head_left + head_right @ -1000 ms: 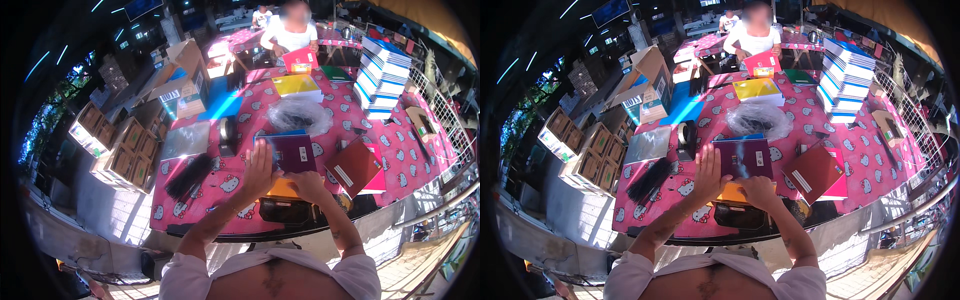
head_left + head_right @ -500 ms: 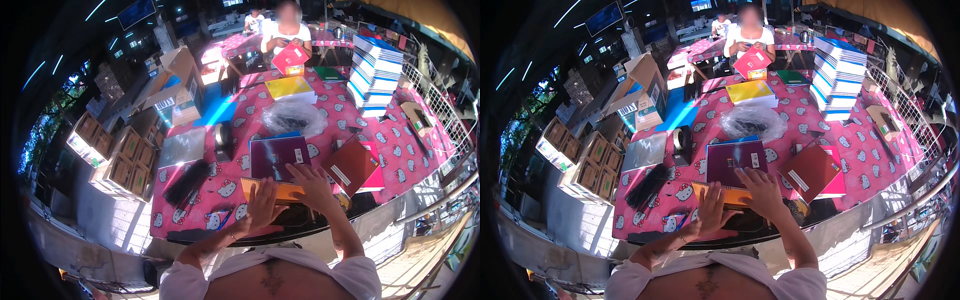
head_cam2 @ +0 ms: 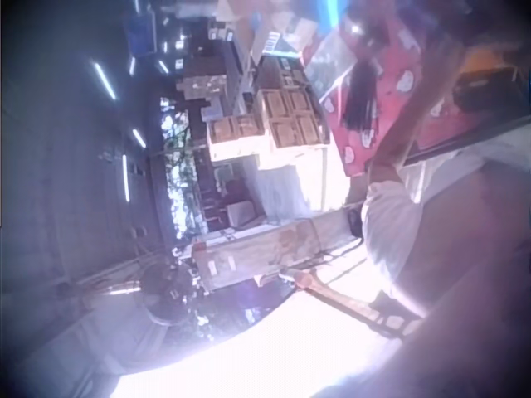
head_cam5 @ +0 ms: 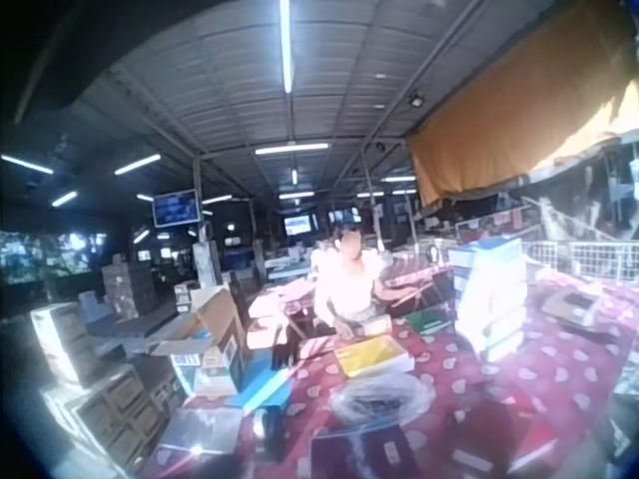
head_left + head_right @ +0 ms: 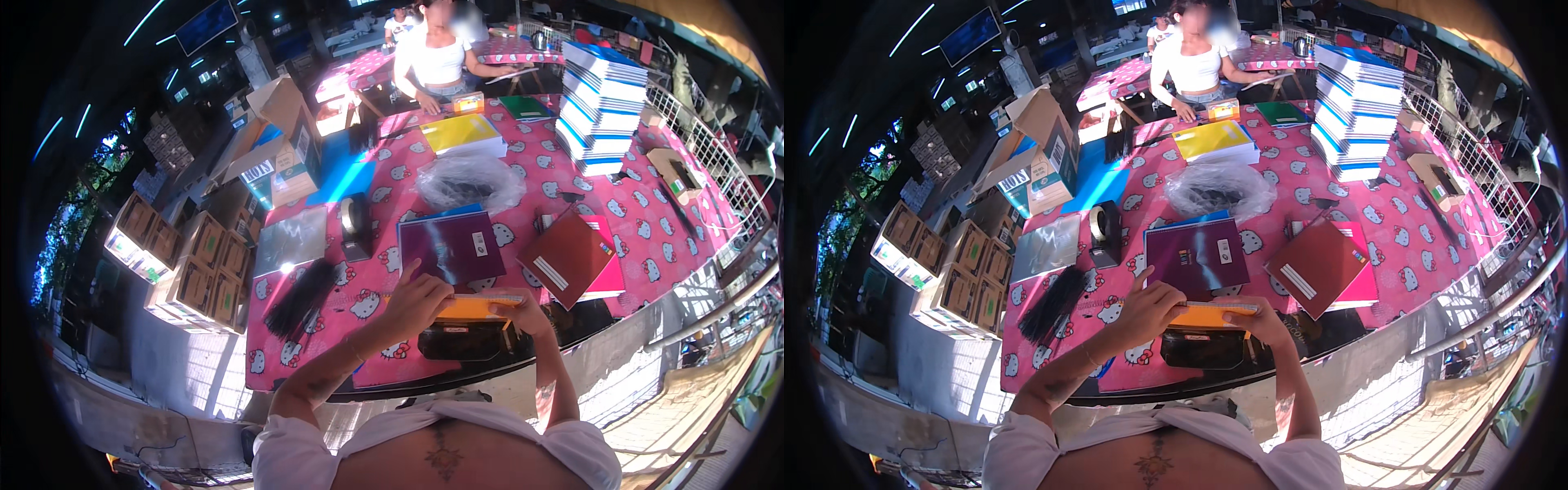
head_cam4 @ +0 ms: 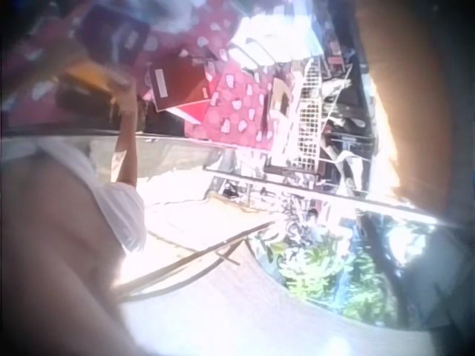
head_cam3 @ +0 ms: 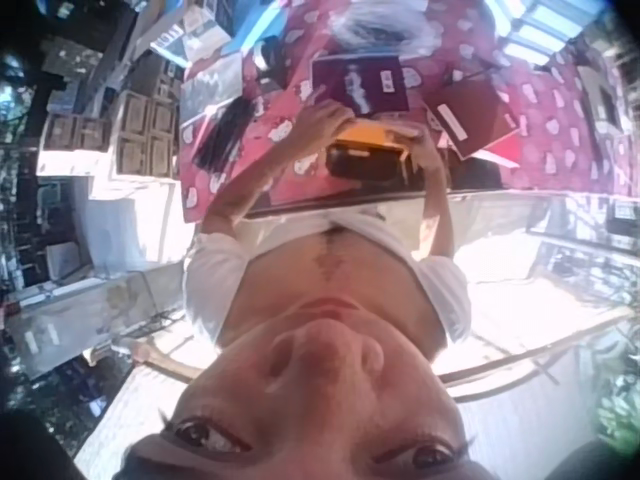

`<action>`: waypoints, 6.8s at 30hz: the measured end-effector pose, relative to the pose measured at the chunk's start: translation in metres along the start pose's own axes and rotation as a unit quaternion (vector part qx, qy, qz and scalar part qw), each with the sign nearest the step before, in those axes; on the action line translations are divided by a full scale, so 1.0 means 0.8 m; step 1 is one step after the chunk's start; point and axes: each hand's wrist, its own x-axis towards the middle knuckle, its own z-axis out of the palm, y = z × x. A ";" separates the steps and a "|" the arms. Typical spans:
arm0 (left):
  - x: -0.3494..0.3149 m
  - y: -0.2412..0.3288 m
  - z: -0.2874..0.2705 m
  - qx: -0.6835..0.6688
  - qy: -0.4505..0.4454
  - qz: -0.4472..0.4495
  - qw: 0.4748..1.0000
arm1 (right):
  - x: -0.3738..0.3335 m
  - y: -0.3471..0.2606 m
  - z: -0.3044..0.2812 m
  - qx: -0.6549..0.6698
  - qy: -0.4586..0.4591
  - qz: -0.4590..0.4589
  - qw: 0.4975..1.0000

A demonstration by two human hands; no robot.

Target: The person organizes and stacks several notebooks on a table, handling them individually or in small groups and arranging them into distinct stacks by color.

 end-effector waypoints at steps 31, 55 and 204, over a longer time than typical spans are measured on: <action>-0.040 0.055 0.103 0.087 0.017 0.022 0.996 | -0.004 0.004 0.016 -0.066 0.053 -0.026 0.996; -0.001 0.087 0.103 0.044 -0.022 0.041 0.998 | -0.003 0.024 0.018 -0.099 0.088 -0.053 0.990; 0.152 0.068 -0.169 -0.036 0.057 0.009 0.998 | -0.077 0.021 -0.306 -0.607 0.151 0.180 0.759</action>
